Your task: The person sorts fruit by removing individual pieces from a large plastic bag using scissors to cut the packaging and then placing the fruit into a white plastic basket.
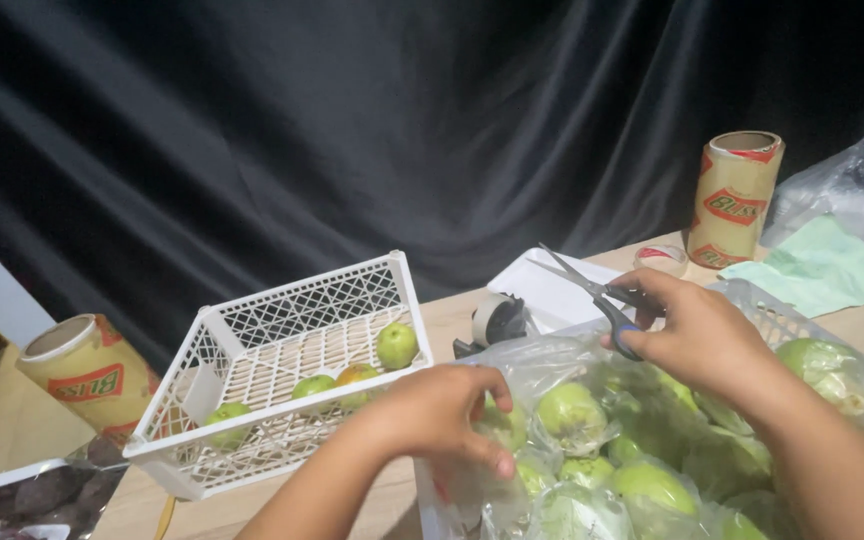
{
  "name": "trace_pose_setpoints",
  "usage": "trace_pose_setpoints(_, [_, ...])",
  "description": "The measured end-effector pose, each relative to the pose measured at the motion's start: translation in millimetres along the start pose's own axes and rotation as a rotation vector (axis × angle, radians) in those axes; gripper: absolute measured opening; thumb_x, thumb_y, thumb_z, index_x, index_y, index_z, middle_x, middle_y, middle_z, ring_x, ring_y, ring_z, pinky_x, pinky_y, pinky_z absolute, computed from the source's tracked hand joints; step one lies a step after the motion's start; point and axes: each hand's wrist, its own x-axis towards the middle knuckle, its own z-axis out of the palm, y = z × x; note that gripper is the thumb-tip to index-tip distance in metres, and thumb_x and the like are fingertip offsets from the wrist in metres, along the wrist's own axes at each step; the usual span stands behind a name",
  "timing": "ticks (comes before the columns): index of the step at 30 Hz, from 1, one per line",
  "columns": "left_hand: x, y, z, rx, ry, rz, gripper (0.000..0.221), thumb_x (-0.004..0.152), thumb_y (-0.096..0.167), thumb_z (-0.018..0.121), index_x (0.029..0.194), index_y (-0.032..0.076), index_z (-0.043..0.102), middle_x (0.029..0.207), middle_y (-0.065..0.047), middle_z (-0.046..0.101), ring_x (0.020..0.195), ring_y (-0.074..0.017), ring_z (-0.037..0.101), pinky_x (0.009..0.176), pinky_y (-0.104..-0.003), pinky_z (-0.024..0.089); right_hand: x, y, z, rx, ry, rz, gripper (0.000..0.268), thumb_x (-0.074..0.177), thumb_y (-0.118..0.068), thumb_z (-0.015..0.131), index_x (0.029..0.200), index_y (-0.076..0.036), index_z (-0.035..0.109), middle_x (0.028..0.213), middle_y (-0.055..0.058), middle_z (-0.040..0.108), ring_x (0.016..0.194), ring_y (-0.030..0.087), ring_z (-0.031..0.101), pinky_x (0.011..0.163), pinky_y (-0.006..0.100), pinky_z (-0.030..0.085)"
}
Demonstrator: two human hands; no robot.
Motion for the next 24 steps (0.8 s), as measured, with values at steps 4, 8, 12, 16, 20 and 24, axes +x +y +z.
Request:
trace_pose_setpoints(4, [10,-11,-2,-0.277,0.146,-0.012,0.042,0.080,0.051,0.067,0.116,0.028,0.067,0.100,0.005,0.062,0.091,-0.0117,0.059,0.078,-0.030,0.044,-1,-2,0,0.032,0.023,0.016,0.054,0.074,-0.035,0.082,0.126,-0.037,0.068,0.095,-0.007,0.076,0.091,0.018,0.069,0.082,0.035,0.047])
trace_pose_setpoints(8, [38,-28,25,0.169,0.328,0.033,0.033,0.088,0.053,0.070,0.110,0.028,0.075,0.111,-0.002,0.062,0.109,-0.0296,0.055,0.083,-0.049,0.046,-2,-3,1,0.005,0.023,0.008,0.051,0.075,-0.038,0.079,0.124,-0.039,0.068,0.094,-0.010,0.076,0.087,0.018,0.070,0.078,0.035,0.046])
trace_pose_setpoints(12, [43,-30,32,0.184,0.340,0.074,0.023,0.092,0.044,0.072,0.094,0.022,0.077,0.102,0.001,0.067,0.103,-0.0276,0.053,0.080,-0.047,0.043,-1,-3,5,0.042,0.037,0.020,0.054,0.073,-0.037,0.080,0.126,-0.039,0.068,0.096,-0.010,0.075,0.088,0.020,0.070,0.078,0.036,0.046])
trace_pose_setpoints(16, [39,-33,25,-0.031,0.360,0.055,0.022,0.092,0.035,0.055,0.094,0.019,0.071,0.105,0.001,0.070,0.109,-0.0228,0.056,0.090,-0.044,0.042,-3,-5,11,0.346,0.043,0.016,0.049,0.072,-0.027,0.087,0.119,-0.028,0.072,0.089,-0.001,0.069,0.085,0.015,0.064,0.079,0.030,0.044])
trace_pose_setpoints(20, [45,-39,22,-0.638,0.592,0.015,0.016,0.094,0.028,0.063,0.081,0.019,0.063,0.101,0.002,0.066,0.096,-0.0131,0.063,0.091,-0.029,0.045,-16,-21,8,0.850,-0.160,0.127,0.033,0.087,-0.015,0.079,0.115,-0.012,0.062,0.078,0.009,0.049,0.059,0.020,0.044,0.058,0.037,0.038])
trace_pose_setpoints(24, [47,-17,13,-0.992,0.655,0.023,0.018,0.096,0.024,0.066,0.095,0.007,0.072,0.089,-0.003,0.066,0.088,-0.0166,0.060,0.084,-0.034,0.051,-10,-9,25,0.916,-0.227,0.104,0.063,0.078,-0.019,0.084,0.134,-0.002,0.061,0.093,0.018,0.070,0.068,0.031,0.068,0.054,0.043,0.056])
